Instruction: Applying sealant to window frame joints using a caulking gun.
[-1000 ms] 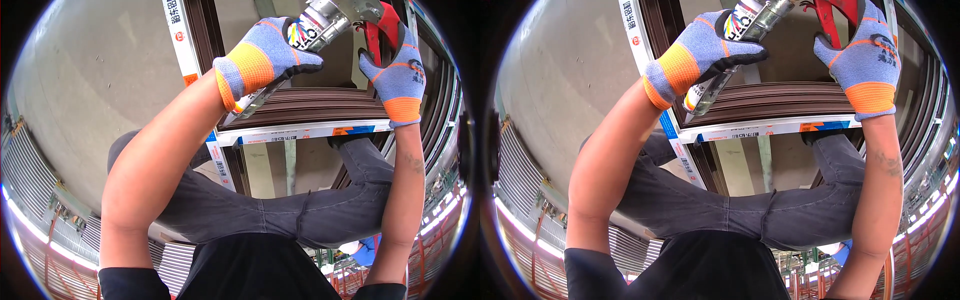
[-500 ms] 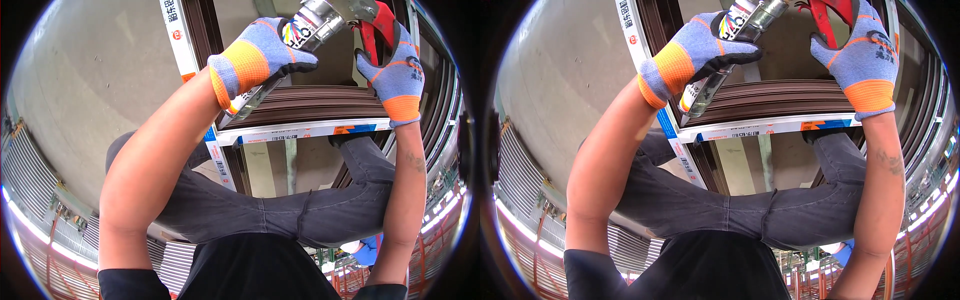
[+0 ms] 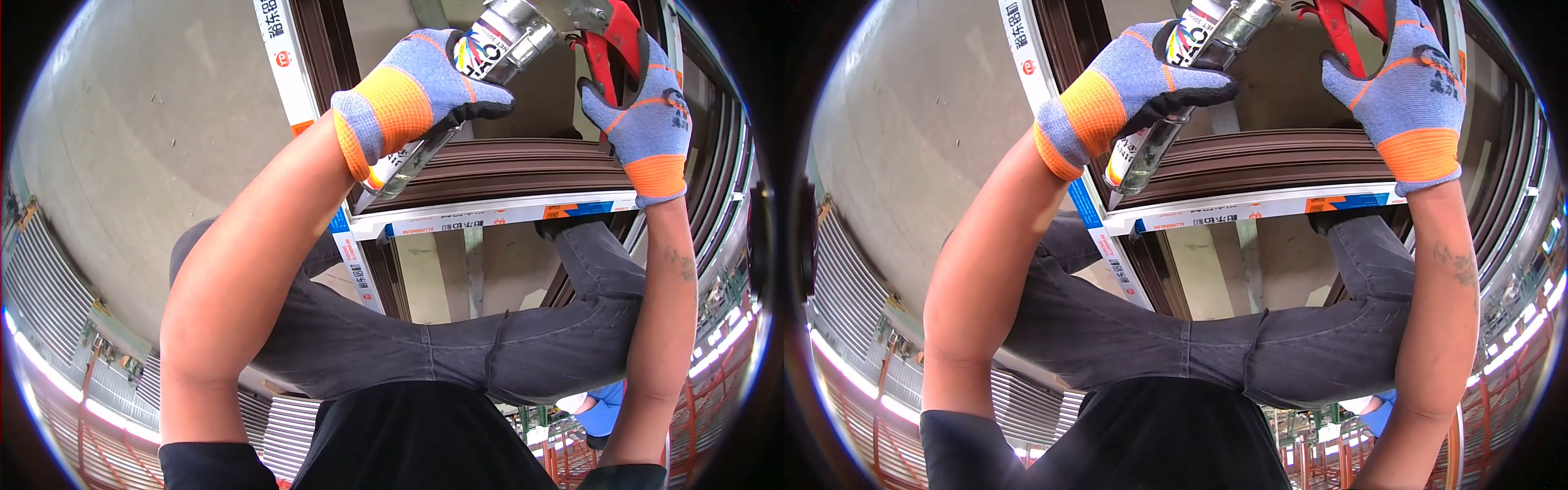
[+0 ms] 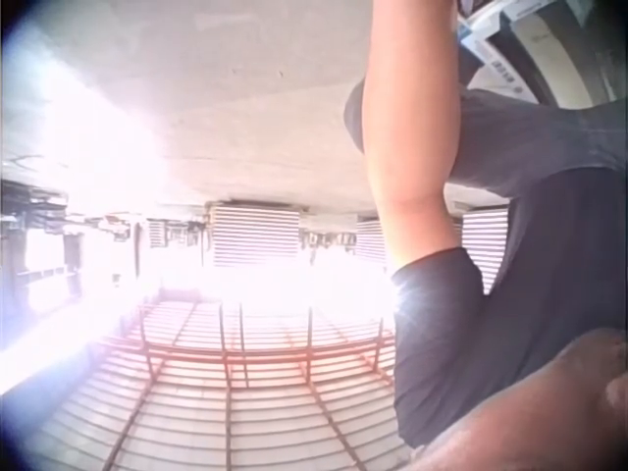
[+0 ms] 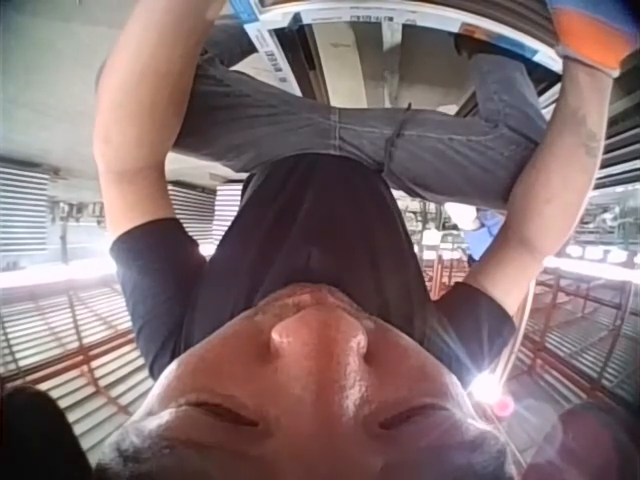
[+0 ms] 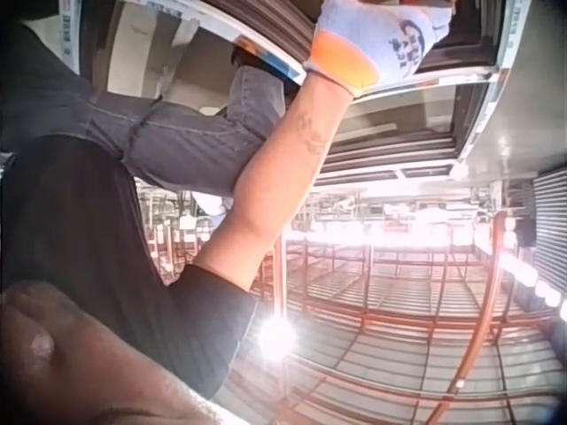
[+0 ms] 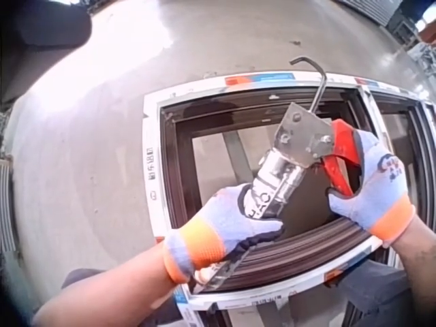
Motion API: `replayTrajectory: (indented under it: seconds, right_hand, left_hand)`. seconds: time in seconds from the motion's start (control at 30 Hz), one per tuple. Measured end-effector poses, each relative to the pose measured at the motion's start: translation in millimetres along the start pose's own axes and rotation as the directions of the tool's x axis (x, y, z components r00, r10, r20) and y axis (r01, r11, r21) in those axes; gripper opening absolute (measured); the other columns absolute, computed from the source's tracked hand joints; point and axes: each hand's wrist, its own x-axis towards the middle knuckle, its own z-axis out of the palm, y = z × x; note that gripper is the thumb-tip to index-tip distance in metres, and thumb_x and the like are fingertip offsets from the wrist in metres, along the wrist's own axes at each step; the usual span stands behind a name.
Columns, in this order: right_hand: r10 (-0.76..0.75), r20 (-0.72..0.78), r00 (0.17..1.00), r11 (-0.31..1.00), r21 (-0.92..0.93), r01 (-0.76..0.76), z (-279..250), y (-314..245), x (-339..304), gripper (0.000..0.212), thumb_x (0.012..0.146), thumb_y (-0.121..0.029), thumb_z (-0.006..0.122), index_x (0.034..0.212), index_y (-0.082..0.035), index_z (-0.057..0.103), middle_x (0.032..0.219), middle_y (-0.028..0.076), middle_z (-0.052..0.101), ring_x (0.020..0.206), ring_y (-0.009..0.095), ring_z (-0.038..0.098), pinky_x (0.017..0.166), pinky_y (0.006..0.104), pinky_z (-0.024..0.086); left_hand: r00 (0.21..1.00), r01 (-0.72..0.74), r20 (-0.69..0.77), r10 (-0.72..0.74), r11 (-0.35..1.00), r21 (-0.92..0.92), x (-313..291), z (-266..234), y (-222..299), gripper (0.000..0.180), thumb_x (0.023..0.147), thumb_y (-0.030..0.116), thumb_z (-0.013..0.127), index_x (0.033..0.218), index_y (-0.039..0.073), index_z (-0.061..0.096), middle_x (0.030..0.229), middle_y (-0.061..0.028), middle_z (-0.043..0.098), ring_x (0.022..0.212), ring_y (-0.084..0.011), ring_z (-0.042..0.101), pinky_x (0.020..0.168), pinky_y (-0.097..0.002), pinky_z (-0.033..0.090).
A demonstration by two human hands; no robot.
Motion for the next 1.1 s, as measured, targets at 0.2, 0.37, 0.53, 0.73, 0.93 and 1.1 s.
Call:
replayTrajectory:
  seconds: [0.2, 0.37, 0.53, 0.73, 0.93, 1.1]
  right_hand:
    - [0.01, 0.0, 1.0, 1.0, 0.013, -0.01, -0.8, 0.4, -1.4, 0.08, 0.072, -0.031, 0.086, 0.137, -0.005, 0.049, 0.121, 0.018, 0.063, 0.109, 0.033, 0.065, 0.096, 0.0393, 0.052]
    - [0.017, -0.011, 1.0, 1.0, 0.009, -0.017, -2.0, -4.9, 0.6, 0.08, 0.071, -0.03, 0.087, 0.137, -0.006, 0.049, 0.119, 0.018, 0.064, 0.108, 0.032, 0.065, 0.095, 0.0393, 0.053]
    - [0.034, -0.003, 0.999, 0.998, -0.055, -0.034, -2.2, -9.5, 1.8, 0.078, 0.072, -0.029, 0.087, 0.137, -0.005, 0.049, 0.119, 0.017, 0.065, 0.107, 0.032, 0.066, 0.094, 0.039, 0.053]
    - [-0.009, -0.055, 0.998, 0.991, -0.136, 0.001, -2.5, -11.8, 1.6, 0.077, 0.074, -0.029, 0.086, 0.136, -0.004, 0.049, 0.119, 0.018, 0.065, 0.106, 0.033, 0.066, 0.094, 0.0386, 0.053]
    - [0.062, 0.031, 0.998, 0.997, -0.048, -0.06, -7.6, -7.3, 2.5, 0.079, 0.073, -0.03, 0.086, 0.138, -0.004, 0.048, 0.122, 0.018, 0.064, 0.111, 0.032, 0.065, 0.097, 0.0378, 0.052]
    - [0.015, -0.001, 1.0, 0.997, -0.077, -0.015, -9.6, 4.4, 2.9, 0.081, 0.073, -0.03, 0.086, 0.139, -0.003, 0.049, 0.126, 0.018, 0.064, 0.113, 0.032, 0.065, 0.099, 0.0367, 0.051]
  left_hand:
    - [0.994, 0.111, 0.021, -0.11, 0.989, -0.095, -10.0, -6.2, 19.3, 0.039, 0.07, 0.028, 0.087, 0.095, 0.004, 0.068, 0.073, -0.0037, 0.067, 0.06, -0.0099, 0.059, 0.06, -0.028, 0.051]
    - [0.99, 0.14, 0.048, -0.135, 0.978, -0.154, -14.8, -13.2, 30.5, 0.037, 0.07, 0.025, 0.088, 0.093, 0.005, 0.067, 0.071, -0.0025, 0.066, 0.058, -0.0082, 0.057, 0.056, -0.0258, 0.049]
    - [0.98, 0.196, 0.058, -0.189, 0.967, -0.16, -16.4, -14.5, 28.6, 0.037, 0.069, 0.025, 0.088, 0.092, 0.005, 0.067, 0.071, -0.0027, 0.066, 0.059, -0.0086, 0.058, 0.057, -0.0259, 0.05]
    - [0.98, 0.2, 0.048, -0.195, 0.971, -0.13, -14.8, -13.7, 26.6, 0.038, 0.067, 0.027, 0.088, 0.09, 0.005, 0.068, 0.073, -0.0049, 0.067, 0.063, -0.0119, 0.06, 0.063, -0.0291, 0.052]
    - [0.986, 0.166, 0.036, -0.164, 0.985, -0.057, -13.1, -10.6, 23.5, 0.039, 0.067, 0.031, 0.086, 0.089, 0.004, 0.068, 0.073, -0.0071, 0.067, 0.063, -0.0152, 0.061, 0.065, -0.0325, 0.052]
    - [0.987, 0.162, 0.035, -0.159, 0.984, -0.079, -15.9, -9.3, 31.5, 0.039, 0.068, 0.031, 0.086, 0.09, 0.004, 0.068, 0.073, -0.0075, 0.068, 0.064, -0.0159, 0.063, 0.066, -0.0322, 0.053]
